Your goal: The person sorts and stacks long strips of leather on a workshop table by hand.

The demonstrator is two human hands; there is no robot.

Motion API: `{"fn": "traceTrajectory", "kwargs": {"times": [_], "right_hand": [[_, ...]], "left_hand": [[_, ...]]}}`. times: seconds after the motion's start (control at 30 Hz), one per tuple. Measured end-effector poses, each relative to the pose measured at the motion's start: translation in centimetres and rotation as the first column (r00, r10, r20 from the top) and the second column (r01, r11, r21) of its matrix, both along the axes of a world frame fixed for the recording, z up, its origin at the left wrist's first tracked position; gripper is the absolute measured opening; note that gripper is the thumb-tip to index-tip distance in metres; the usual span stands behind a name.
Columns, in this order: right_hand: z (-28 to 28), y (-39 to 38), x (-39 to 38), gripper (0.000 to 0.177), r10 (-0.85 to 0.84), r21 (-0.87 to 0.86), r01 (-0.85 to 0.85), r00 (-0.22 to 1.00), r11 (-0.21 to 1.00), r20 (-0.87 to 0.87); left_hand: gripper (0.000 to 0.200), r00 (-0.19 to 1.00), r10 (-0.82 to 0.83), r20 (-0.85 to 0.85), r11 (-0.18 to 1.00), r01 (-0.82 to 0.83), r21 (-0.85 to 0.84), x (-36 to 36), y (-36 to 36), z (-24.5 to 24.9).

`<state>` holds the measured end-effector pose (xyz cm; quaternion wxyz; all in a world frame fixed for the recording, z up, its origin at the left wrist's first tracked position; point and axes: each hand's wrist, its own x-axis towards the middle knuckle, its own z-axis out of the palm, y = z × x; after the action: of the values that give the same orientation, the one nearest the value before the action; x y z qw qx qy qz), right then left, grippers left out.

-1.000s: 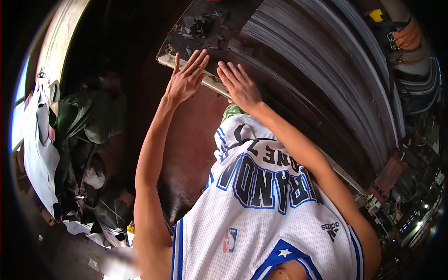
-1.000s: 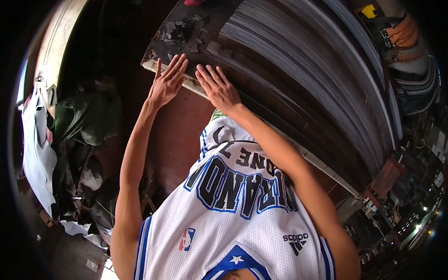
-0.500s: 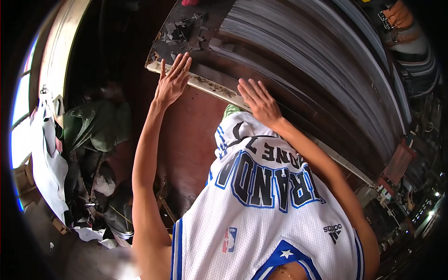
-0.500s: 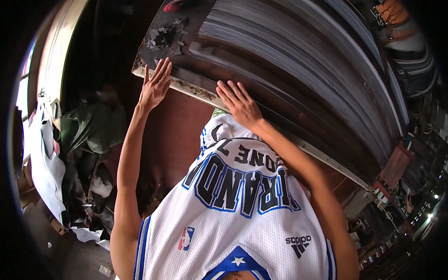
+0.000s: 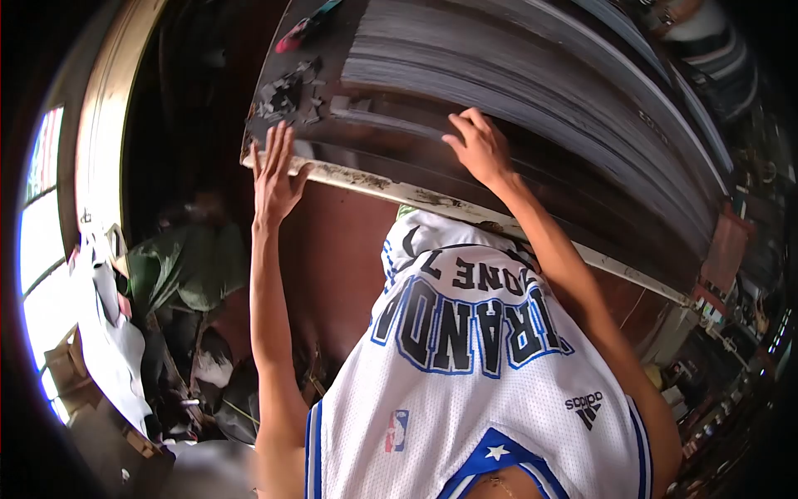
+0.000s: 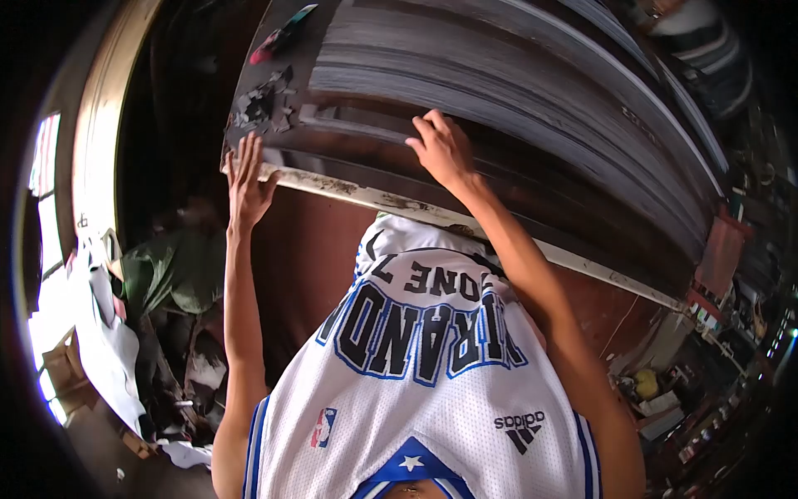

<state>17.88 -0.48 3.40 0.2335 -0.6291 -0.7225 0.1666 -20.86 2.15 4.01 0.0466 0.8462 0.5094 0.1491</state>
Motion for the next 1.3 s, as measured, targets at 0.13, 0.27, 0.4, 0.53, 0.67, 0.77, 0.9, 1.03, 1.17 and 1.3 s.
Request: {"fn": "traceTrajectory", "kwargs": {"times": [0.13,0.27,0.4,0.53,0.67,0.77,0.9,1.03,1.17,1.3], "right_hand": [[-0.2,0.2,0.6,0.029,-0.029,-0.061,0.023,0.995,0.998,-0.093],[-0.4,-0.4,0.0,0.021,-0.014,0.105,0.039,0.972,0.994,-0.233],[1.7,-0.2,-0.2,0.018,-0.041,0.052,0.059,0.953,0.997,-0.301],[10.4,0.3,0.7,0.024,0.004,-0.071,-0.046,0.864,0.996,-0.503],[14.9,1.7,-0.7,0.032,0.119,0.196,-0.023,0.863,0.980,-0.492],[19.0,0.9,0.6,0.031,0.158,0.281,0.002,0.825,0.960,-0.543],[22.5,0.2,3.0,0.026,0.180,0.394,0.094,0.777,0.915,-0.603],[24.1,-1.1,11.0,0.021,0.315,0.582,0.411,0.554,0.702,-0.771],[25.4,-5.6,24.2,0.028,0.040,0.521,0.611,0.625,0.597,-0.779],[25.8,-15.2,34.9,0.009,0.106,0.484,0.799,0.480,0.357,-0.871]], "left_hand": [[0.057,0.952,0.116,0.282,0.981,-0.154,0.115,2.7,0.0,3.0],[0.040,0.494,0.301,0.816,0.944,-0.275,-0.182,7.5,-1.7,1.4],[0.031,0.546,0.261,0.796,0.946,-0.310,-0.098,12.4,-3.0,1.1],[0.046,0.306,0.290,0.907,0.956,-0.047,-0.290,17.7,-3.5,2.2],[0.068,0.383,0.174,0.907,0.884,0.345,-0.315,22.8,-3.1,2.1],[0.067,0.381,0.017,0.924,0.816,0.529,-0.233,28.7,-2.6,2.8],[0.050,0.397,-0.138,0.907,0.770,0.619,-0.154,31.0,-0.3,1.3],[0.026,0.576,-0.042,0.816,0.816,0.492,-0.305,31.3,0.3,0.9],[0.032,0.590,-0.109,0.800,0.834,0.493,-0.249,25.1,4.0,-0.2],[0.043,0.659,-0.235,0.714,0.815,0.535,-0.225,18.5,6.5,1.0]]}}
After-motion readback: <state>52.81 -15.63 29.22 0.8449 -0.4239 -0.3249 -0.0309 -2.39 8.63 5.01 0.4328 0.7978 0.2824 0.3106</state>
